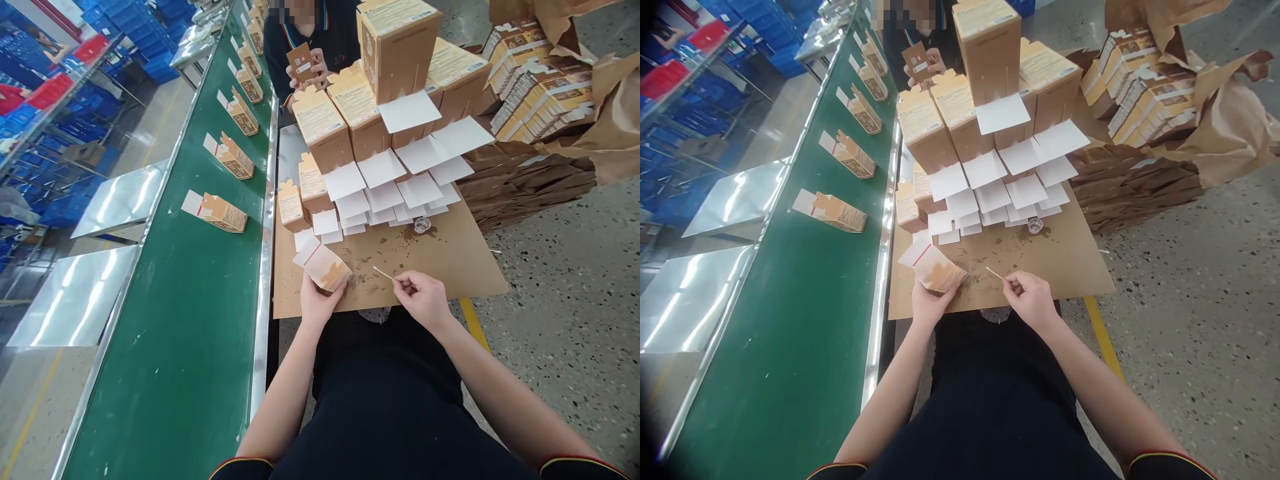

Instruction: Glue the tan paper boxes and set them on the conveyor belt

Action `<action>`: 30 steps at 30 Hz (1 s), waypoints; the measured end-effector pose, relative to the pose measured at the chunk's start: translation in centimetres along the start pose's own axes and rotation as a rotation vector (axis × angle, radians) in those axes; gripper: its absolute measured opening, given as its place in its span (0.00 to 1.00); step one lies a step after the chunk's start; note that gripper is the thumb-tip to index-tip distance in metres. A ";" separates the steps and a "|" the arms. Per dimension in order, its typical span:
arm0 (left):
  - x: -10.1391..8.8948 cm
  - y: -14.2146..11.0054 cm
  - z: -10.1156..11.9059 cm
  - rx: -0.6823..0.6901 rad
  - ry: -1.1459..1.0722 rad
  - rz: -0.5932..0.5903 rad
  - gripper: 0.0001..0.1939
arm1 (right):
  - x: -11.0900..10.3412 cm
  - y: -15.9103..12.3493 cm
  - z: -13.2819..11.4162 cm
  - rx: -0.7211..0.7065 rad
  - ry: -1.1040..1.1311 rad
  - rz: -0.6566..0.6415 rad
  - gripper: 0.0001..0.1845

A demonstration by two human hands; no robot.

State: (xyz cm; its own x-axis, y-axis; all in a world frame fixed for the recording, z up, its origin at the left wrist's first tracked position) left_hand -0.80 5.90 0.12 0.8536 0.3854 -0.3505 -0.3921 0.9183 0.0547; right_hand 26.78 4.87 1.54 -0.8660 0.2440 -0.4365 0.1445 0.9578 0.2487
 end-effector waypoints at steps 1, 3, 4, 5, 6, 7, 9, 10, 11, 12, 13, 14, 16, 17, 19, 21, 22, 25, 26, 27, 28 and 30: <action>0.1 -0.2 -0.2 0.008 0.027 0.002 0.39 | -0.4 -0.2 -0.1 0.007 -0.001 0.003 0.12; 0.2 -0.5 -0.5 0.007 0.066 0.014 0.37 | -0.8 -0.6 -0.3 0.020 -0.004 0.003 0.13; 0.3 -0.5 -0.6 0.005 0.078 0.015 0.37 | -0.9 -0.8 -0.3 0.024 -0.003 0.002 0.13; 0.4 -0.5 -0.5 0.007 0.086 0.012 0.37 | -0.9 -0.9 -0.4 0.027 0.000 0.000 0.13; 0.4 -0.5 -0.4 0.014 0.092 0.006 0.37 | -0.8 -0.9 -0.4 0.028 0.006 -0.001 0.14; 0.5 -0.4 -0.3 0.023 0.096 0.001 0.37 | -0.7 -0.9 -0.4 0.028 0.014 -0.001 0.14; 0.3 -0.2 -0.3 0.031 0.099 -0.013 0.38 | -0.4 -0.7 -0.2 0.033 0.033 0.008 0.15; -0.2 0.1 -0.4 0.024 0.096 -0.001 0.37 | -0.4 -0.6 -0.1 0.041 0.042 0.018 0.16; -0.9 0.5 -0.6 0.007 0.091 0.025 0.35 | -0.4 -0.5 0.0 0.051 0.048 0.034 0.16; -2.1 1.1 -1.0 -0.018 0.087 0.074 0.34 | -0.6 -0.4 0.2 0.062 0.051 0.055 0.16; -3.6 1.9 -1.3 -0.041 0.083 0.145 0.33 | -0.7 -0.3 0.3 0.069 0.051 0.077 0.16; -5.6 2.9 -1.7 -0.056 0.071 0.232 0.34 | -1.0 -0.2 0.5 0.073 0.051 0.099 0.16; -10.2 5.3 -2.2 -0.057 0.026 0.411 0.40 | -1.4 0.0 0.8 0.071 0.055 0.130 0.17; -12.5 6.6 -2.3 -0.052 0.005 0.481 0.43 | -1.5 0.2 0.9 0.068 0.060 0.137 0.17; -16.6 9.1 -2.7 -0.077 0.005 0.572 0.47 | -1.6 0.6 1.0 0.059 0.067 0.139 0.17; -19.3 10.9 -3.4 -0.162 0.067 0.589 0.47 | -1.5 1.1 0.8 0.048 0.064 0.138 0.18; -20.0 11.4 -3.8 -0.201 0.094 0.573 0.46 | -1.5 1.4 0.7 0.042 0.062 0.138 0.18; -20.2 10.9 -5.4 -0.228 0.143 0.563 0.50 | -1.9 1.8 0.7 0.028 0.055 0.148 0.19; -19.8 10.1 -5.9 -0.208 0.166 0.616 0.52 | -2.3 1.8 0.8 0.031 0.049 0.160 0.20; -19.4 9.0 -6.3 -0.176 0.191 0.697 0.51 | -2.8 1.7 1.1 0.039 0.039 0.178 0.21; -18.9 7.9 -6.6 -0.133 0.211 0.793 0.49 | -3.4 1.6 1.4 0.052 0.027 0.203 0.21; -17.6 5.9 -6.8 -0.020 0.198 0.932 0.37 | -4.8 1.1 2.0 0.080 0.004 0.258 0.23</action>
State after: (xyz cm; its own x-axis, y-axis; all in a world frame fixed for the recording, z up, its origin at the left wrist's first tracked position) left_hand -20.50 3.96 0.28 0.1220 0.9374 -0.3261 -0.8929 0.2471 0.3763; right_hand 32.08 5.05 2.16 -0.7975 0.4812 -0.3640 0.3981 0.8730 0.2819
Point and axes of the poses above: each hand's wrist, its own y-axis towards the middle knuckle, its own x-axis out of the palm, z = x × y, the point moved 2 cm from there along y, towards the middle knuckle, and after that the axes turned 7 degrees about z, right-handed, at the moved point
